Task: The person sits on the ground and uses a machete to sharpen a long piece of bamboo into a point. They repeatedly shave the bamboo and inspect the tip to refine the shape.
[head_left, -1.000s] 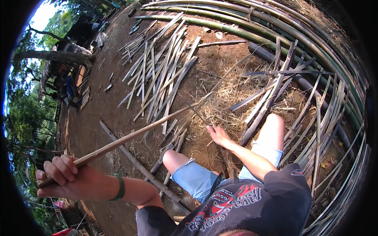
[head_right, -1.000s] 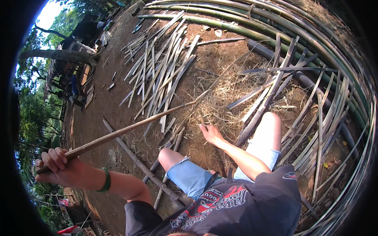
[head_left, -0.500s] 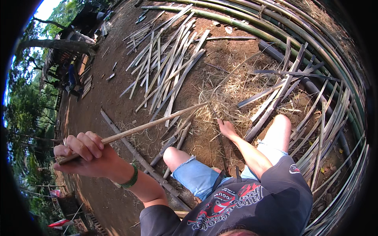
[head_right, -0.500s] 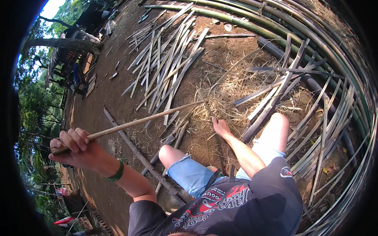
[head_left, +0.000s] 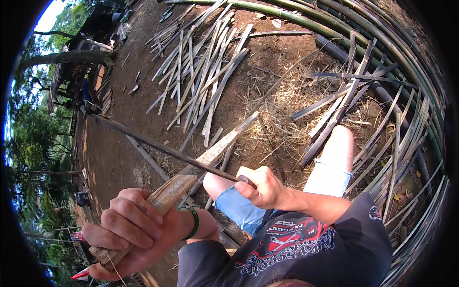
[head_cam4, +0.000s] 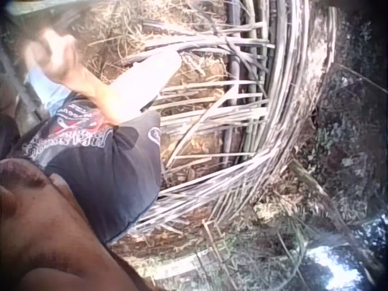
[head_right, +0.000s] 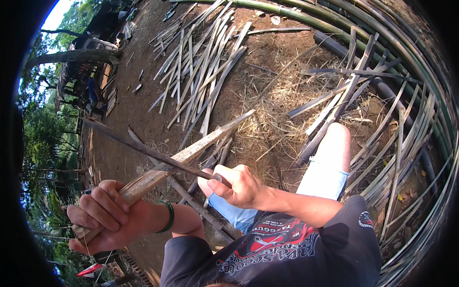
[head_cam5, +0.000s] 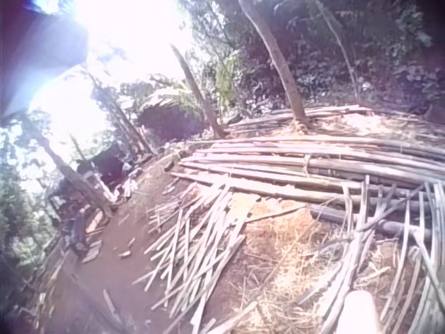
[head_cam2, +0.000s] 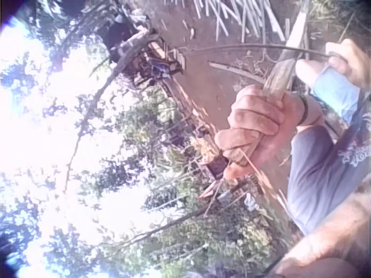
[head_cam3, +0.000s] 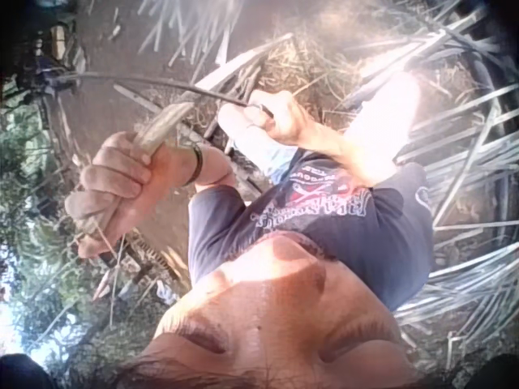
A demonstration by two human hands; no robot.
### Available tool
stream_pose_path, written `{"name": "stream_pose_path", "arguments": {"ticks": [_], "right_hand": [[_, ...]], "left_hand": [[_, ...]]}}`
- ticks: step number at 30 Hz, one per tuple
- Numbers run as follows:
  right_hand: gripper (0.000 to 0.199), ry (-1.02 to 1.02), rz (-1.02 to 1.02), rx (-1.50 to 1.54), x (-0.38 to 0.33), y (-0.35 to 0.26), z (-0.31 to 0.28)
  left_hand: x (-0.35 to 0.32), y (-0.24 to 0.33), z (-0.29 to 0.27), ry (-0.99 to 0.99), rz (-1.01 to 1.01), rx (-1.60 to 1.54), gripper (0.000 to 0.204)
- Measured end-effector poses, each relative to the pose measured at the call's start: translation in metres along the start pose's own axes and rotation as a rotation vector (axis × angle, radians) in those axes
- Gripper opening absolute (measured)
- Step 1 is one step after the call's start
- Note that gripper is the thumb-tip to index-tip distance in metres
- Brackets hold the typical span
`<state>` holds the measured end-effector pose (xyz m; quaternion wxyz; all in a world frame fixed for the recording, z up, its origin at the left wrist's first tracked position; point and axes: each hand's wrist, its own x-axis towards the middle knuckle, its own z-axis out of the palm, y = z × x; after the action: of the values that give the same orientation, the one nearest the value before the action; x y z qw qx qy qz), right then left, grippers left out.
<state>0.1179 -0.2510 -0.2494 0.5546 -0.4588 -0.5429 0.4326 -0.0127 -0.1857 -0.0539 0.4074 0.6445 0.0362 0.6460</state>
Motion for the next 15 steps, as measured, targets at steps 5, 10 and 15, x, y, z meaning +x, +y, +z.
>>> {"name": "stream_pose_path", "arguments": {"ticks": [5, 10, 15], "right_hand": [[0.03, 0.075, 0.256, -0.191, -0.018, 0.086, -0.014], [0.036, -0.032, 0.011, 0.019, -0.001, -0.006, -0.005], [0.038, 0.113, 0.254, -0.216, -0.001, 0.115, -0.014]], "left_hand": [[0.002, -0.008, -0.007, 0.034, 0.061, -0.042, 0.051], [-0.006, -0.002, -0.002, -0.012, 0.008, 0.029, 0.046], [0.001, -0.008, -0.006, 0.054, 0.019, -0.022, 0.048]]}}
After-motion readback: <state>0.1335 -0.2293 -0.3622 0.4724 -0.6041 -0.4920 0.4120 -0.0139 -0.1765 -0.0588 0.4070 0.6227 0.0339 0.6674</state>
